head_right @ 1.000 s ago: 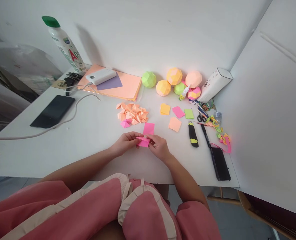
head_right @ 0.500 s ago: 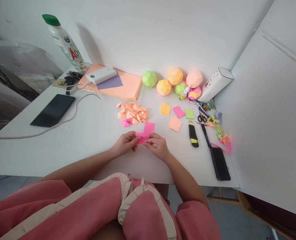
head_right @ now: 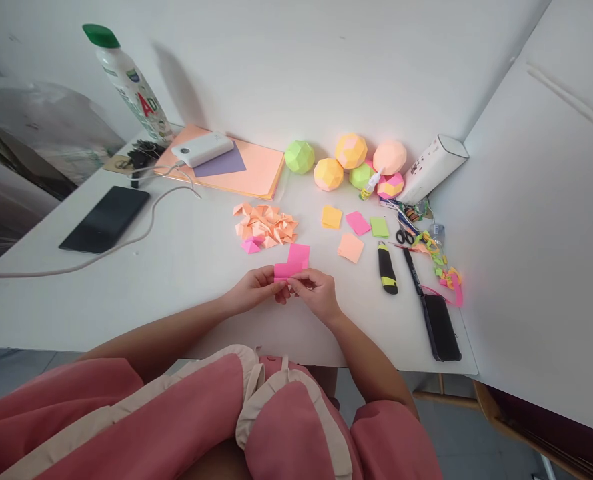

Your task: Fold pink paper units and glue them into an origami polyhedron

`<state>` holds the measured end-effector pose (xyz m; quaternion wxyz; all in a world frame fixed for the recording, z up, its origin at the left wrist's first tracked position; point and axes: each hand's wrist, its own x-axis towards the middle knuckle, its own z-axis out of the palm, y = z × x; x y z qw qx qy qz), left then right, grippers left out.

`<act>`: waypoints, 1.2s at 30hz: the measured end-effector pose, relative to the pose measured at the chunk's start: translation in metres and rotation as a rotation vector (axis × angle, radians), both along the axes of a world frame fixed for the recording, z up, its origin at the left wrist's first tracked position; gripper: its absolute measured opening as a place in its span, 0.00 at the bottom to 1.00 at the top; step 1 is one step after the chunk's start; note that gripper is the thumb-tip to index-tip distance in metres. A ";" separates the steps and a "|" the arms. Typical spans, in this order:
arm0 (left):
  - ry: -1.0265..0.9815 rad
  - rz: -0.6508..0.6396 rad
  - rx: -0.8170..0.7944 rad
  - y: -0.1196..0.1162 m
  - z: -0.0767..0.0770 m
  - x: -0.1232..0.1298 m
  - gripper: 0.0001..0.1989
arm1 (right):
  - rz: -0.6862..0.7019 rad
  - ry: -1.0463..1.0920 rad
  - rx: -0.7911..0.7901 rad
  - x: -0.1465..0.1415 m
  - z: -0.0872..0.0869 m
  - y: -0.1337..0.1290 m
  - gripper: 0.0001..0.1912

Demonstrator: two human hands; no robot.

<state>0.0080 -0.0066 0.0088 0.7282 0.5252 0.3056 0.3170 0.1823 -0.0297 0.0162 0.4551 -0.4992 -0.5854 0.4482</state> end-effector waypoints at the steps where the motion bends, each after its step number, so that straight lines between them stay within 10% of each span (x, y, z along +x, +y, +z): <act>1: -0.004 -0.001 -0.005 0.000 0.000 0.000 0.18 | 0.001 -0.008 0.008 0.000 0.000 0.000 0.08; 36: 0.003 -0.002 -0.007 0.001 -0.006 -0.001 0.18 | -0.012 0.019 0.005 0.001 -0.001 -0.001 0.06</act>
